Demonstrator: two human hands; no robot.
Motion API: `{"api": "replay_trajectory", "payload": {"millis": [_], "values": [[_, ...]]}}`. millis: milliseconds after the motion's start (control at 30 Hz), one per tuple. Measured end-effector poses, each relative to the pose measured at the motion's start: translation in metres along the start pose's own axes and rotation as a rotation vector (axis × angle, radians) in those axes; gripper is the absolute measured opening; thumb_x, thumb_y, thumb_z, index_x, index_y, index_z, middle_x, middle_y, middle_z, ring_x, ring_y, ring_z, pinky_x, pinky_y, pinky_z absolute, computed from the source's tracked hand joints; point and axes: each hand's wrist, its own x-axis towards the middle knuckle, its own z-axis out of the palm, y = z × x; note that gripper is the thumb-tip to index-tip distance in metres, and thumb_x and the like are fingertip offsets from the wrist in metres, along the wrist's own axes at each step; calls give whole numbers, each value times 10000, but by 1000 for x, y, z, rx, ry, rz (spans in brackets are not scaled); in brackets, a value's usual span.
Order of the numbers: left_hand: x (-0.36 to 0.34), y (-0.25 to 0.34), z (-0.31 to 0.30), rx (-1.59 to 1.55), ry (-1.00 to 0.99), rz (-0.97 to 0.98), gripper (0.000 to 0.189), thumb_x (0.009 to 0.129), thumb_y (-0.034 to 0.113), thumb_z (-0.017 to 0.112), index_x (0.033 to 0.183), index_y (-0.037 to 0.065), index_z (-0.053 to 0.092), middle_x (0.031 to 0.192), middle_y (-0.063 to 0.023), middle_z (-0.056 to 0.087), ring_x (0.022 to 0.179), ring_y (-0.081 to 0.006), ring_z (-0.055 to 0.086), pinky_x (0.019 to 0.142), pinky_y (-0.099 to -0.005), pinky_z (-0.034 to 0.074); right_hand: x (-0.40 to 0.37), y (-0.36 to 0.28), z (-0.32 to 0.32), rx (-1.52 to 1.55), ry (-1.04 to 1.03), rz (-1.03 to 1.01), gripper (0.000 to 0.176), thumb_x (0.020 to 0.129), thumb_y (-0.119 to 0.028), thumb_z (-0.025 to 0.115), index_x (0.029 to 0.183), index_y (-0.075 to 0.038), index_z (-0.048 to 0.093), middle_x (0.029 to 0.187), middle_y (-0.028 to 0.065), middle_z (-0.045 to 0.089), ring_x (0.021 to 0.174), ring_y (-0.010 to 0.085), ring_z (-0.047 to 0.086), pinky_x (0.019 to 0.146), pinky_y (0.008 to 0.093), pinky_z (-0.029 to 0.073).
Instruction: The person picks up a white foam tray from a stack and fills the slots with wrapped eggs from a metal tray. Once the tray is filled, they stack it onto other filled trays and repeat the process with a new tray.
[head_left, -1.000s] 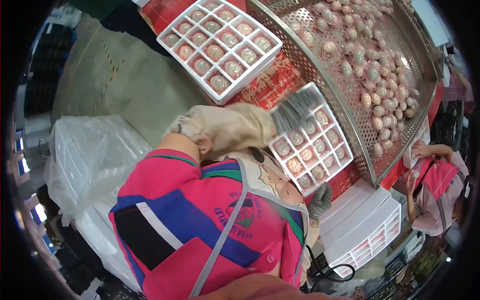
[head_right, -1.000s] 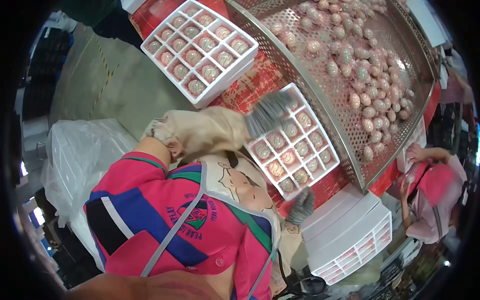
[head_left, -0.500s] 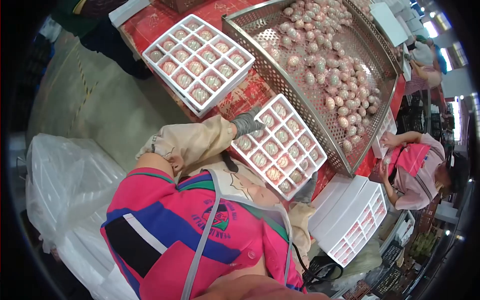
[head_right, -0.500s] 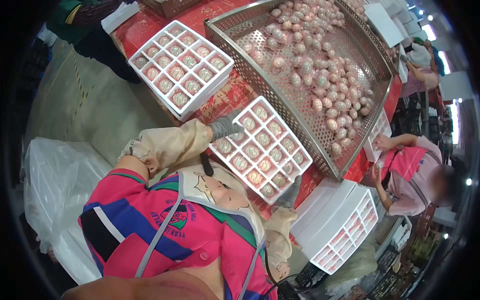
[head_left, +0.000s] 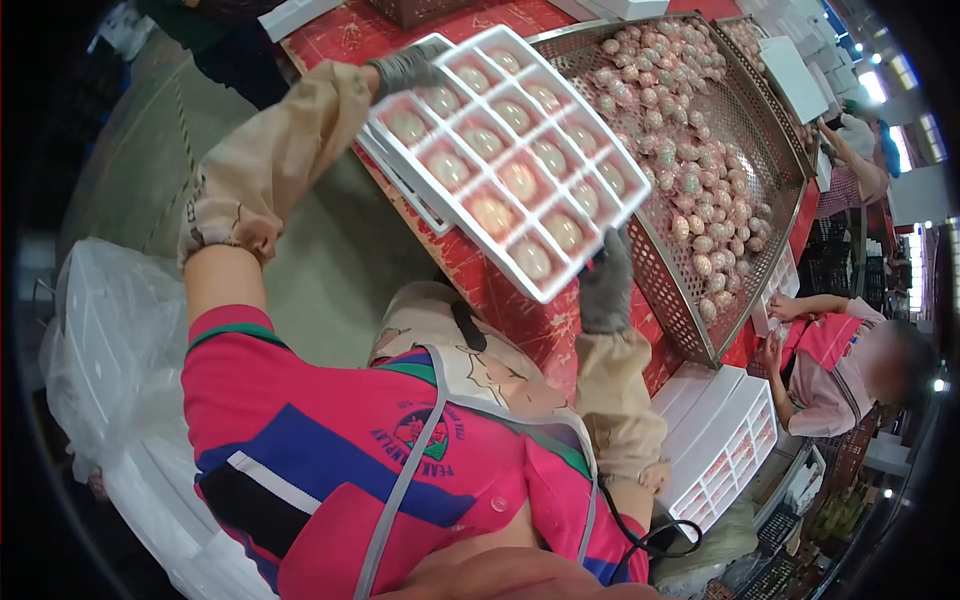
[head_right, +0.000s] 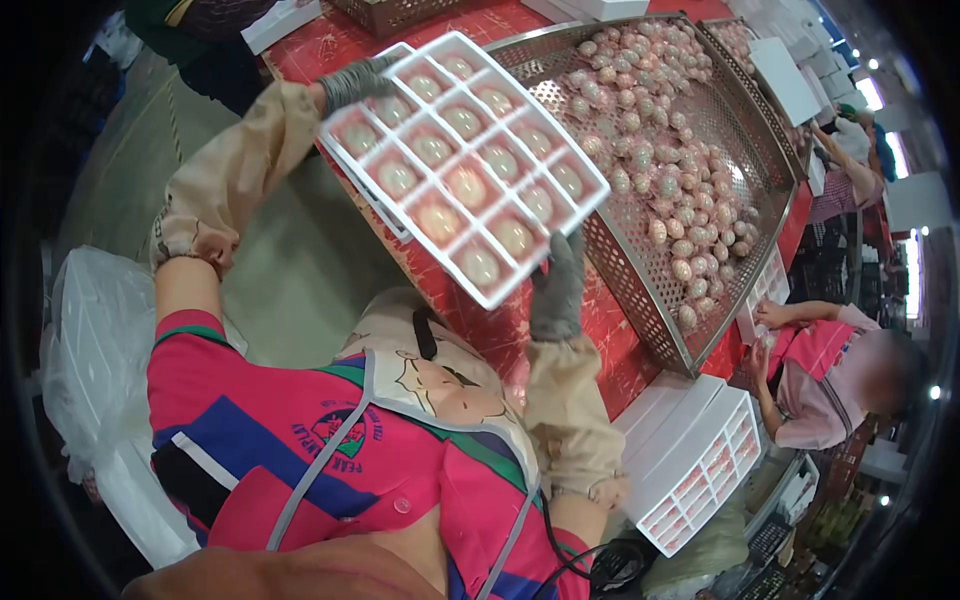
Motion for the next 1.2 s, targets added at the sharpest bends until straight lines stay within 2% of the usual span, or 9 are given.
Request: {"api": "replay_trajectory", "payload": {"millis": [267, 467, 667, 833, 900, 967, 1000, 1100, 1200], "values": [[12, -82, -78, -94, -122, -309, 369, 836, 262, 537, 1160, 93, 590, 990, -163, 658, 924, -282, 633, 811, -388, 484, 63, 46, 107, -160, -57, 91, 522, 845, -191, 613, 1333, -138, 436, 1224, 28, 540, 1074, 161, 529, 886, 318, 442], [19, -130, -62, -140, -138, -459, 369, 838, 262, 532, 1163, 98, 589, 1000, -167, 657, 934, -286, 632, 815, -391, 482, 97, 88, 94, -300, -145, -154, 728, 788, -76, 692, 1394, -4, 296, 1239, 167, 512, 1042, 218, 550, 875, 310, 463], [26, -146, -61, -143, -127, -544, 368, 839, 263, 527, 1165, 103, 588, 1010, -170, 655, 944, -289, 631, 819, -395, 480, 110, 102, 86, -597, -80, -418, 688, 822, -210, 659, 1372, 17, 313, 1308, 237, 451, 1208, 321, 454, 1021, 355, 357], [18, -142, -49, -63, -112, -575, 368, 840, 263, 524, 1166, 106, 587, 1017, -172, 653, 950, -291, 630, 822, -398, 478, 105, 99, 67, -781, -92, -327, 747, 830, -371, 622, 1384, 14, 300, 1358, 242, 405, 1279, 369, 371, 1074, 387, 282], [9, -99, -44, 378, 105, -570, 410, 836, 280, 526, 1209, 115, 565, 1117, -213, 614, 1027, -364, 602, 881, -438, 453, 91, 102, 51, -818, -75, -287, 778, 826, -417, 613, 1397, 3, 292, 1390, 232, 376, 1309, 361, 338, 1092, 422, 252], [8, -96, -44, 476, 30, -656, 480, 829, 345, 565, 1258, 133, 533, 1225, -220, 555, 1152, -397, 519, 965, -453, 396, 52, 102, 28, -1683, -68, -650, 847, 811, -519, 582, 1427, -32, 264, 1459, 200, 288, 1364, 333, 253, 1114, 522, 145], [-1, -107, -42, 589, 251, -501, 514, 823, 373, 586, 1275, 136, 522, 1246, -205, 546, 1181, -382, 495, 987, -449, 376, 40, 105, 10, -1763, -179, -674, 855, 798, -539, 580, 1446, -81, 262, 1515, 141, 192, 1417, 311, 113, 1117, 551, 35], [-19, -77, -20, 793, 691, -41, 577, 808, 401, 644, 1296, 124, 507, 1282, -175, 527, 1241, -345, 439, 1035, -439, 330, 2, 90, -12, -1842, -187, -739, 834, 805, -529, 581, 1443, -90, 272, 1519, 128, 194, 1418, 312, 112, 1121, 549, 39], [-53, 53, 24, 639, 746, 314, 491, 827, 219, 657, 1265, 51, 511, 1246, -176, 547, 1175, -331, 499, 1008, -414, 379, -25, 78, -34, -1850, -118, -779, 803, 810, -520, 581, 1442, -122, 286, 1523, 110, 193, 1419, 329, 97, 1121, 550, 47]]}}
